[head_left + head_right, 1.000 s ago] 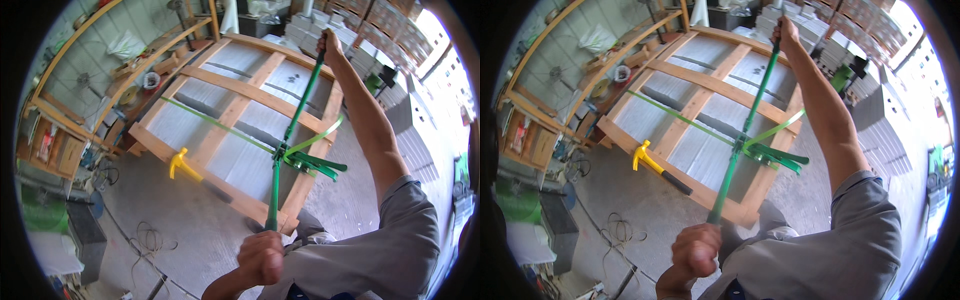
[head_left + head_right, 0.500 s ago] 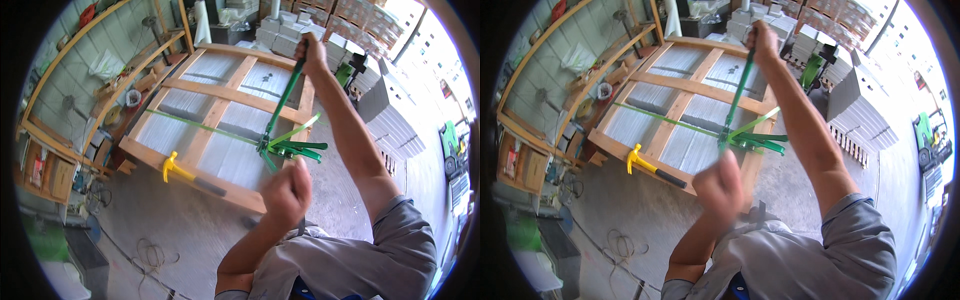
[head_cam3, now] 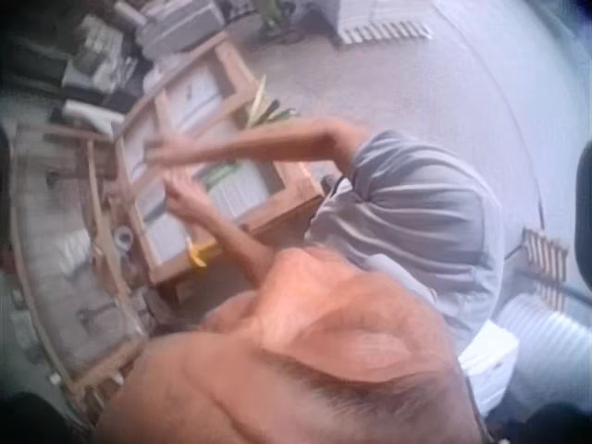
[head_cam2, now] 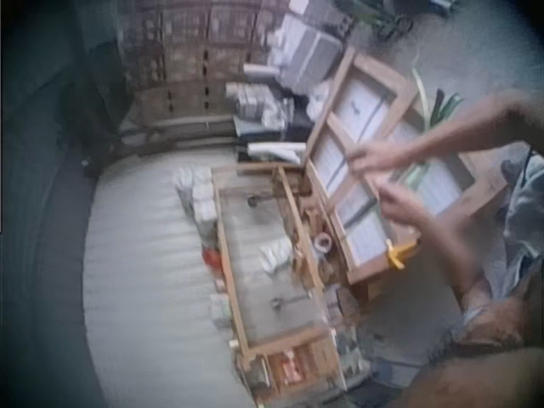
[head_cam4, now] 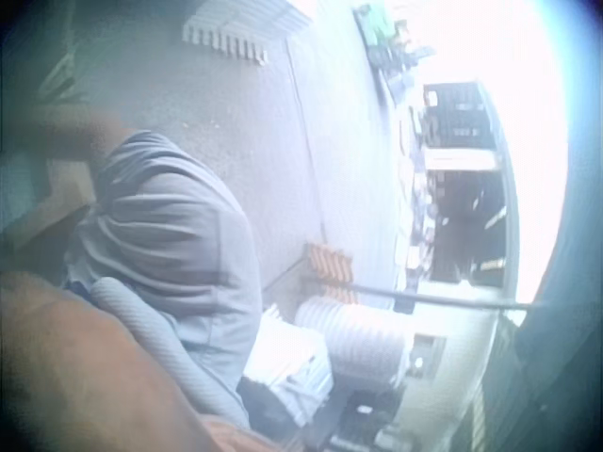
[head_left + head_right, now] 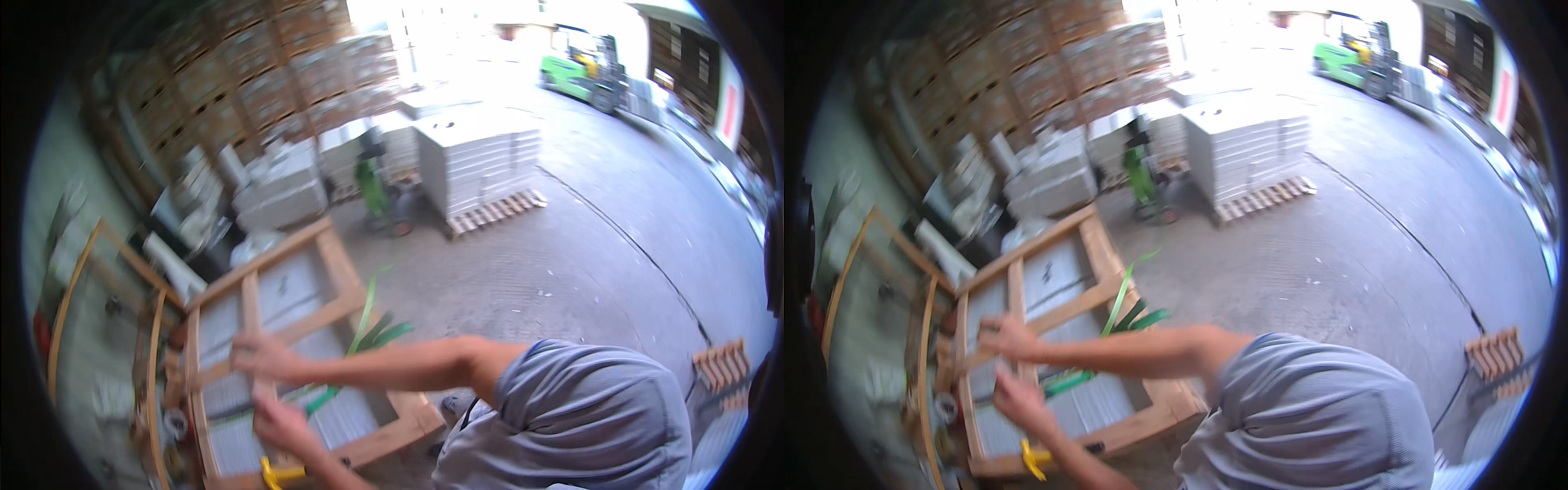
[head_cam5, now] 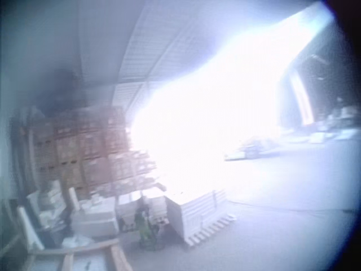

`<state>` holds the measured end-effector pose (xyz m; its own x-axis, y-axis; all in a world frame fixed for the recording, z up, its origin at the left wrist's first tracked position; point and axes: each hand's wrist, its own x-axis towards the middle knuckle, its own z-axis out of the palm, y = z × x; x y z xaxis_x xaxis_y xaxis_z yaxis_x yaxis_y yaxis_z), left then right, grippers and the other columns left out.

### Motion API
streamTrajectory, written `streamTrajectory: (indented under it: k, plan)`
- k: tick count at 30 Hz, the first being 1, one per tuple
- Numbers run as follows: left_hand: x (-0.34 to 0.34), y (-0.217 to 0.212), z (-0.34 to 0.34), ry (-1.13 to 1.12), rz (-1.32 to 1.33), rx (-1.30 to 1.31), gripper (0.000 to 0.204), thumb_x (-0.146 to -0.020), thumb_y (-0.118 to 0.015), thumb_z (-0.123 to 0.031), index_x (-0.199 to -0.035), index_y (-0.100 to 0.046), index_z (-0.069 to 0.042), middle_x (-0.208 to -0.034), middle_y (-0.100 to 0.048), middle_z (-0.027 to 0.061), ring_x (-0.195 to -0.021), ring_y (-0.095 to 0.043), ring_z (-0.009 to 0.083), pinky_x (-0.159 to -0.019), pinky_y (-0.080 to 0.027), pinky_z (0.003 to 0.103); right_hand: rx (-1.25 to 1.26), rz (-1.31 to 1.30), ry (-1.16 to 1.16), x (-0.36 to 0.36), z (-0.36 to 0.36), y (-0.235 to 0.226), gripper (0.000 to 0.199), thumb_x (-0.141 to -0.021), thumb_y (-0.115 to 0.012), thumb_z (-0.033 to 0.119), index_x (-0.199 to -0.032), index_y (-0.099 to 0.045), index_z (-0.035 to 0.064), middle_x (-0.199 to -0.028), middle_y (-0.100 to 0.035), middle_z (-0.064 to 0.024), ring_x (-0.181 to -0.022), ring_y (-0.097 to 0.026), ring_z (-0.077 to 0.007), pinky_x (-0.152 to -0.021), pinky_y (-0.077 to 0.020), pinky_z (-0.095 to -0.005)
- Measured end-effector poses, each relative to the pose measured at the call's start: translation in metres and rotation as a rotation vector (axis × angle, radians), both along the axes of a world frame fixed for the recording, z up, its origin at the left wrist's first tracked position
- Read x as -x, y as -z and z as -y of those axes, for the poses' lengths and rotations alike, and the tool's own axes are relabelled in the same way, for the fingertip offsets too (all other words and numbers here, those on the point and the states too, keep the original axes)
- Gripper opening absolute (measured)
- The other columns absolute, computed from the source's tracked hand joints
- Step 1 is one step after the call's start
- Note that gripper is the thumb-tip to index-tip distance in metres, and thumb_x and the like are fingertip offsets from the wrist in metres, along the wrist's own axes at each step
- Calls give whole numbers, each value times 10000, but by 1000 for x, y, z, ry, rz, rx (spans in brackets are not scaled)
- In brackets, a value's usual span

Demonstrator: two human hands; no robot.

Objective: The person secures a wooden pallet with green straps using a manual tensioner and a strapping tool. They wrap the strap around the pallet, tension it, and fasten it, repeating the process for multiple straps.

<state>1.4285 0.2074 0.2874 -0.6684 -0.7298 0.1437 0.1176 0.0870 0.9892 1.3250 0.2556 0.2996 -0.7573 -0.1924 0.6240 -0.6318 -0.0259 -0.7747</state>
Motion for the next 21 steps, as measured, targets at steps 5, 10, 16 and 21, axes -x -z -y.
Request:
streamTrajectory:
  k: [5, 10, 16, 21]
  plan:
    - [-47, 6, 19, 298, -223, -52, 487, -941, -524, -278, -537, -305, -118, -475, -303, 11, -408, -300, 115, -378, -274, 279, -18, 123, -98, -17, 12, 39, 243, -756, -667, 222, -849, -555, 28, -738, -586, -191, -728, -597, -383, -643, -462, -444]
    - [-91, 44, 39, 447, -114, -336, 369, -930, -522, -272, -633, -466, -60, -517, -375, 33, -452, -370, 145, -420, -323, 276, -129, 228, 39, 34, 11, 69, 225, -754, -652, 220, -845, -580, 27, -721, -585, -191, -695, -605, -341, -618, -467, -418]
    - [-155, 133, 49, 551, 461, -237, 331, -894, -568, -314, -721, -530, -35, -599, -480, 83, -537, -472, 207, -500, -390, 321, 84, 351, 236, 192, 1, 85, 348, -769, -628, 335, -744, -619, -12, -617, -568, -181, -594, -592, -263, -594, -460, -425]
    - [-228, 210, 34, 645, 787, -97, 343, -863, -606, -349, -794, -583, -14, -667, -568, 124, -607, -557, 259, -566, -445, 359, -85, 419, 399, 274, 39, 119, 314, -750, -612, 333, -786, -657, 24, -752, -642, -226, -720, -650, -367, -620, -502, -447]
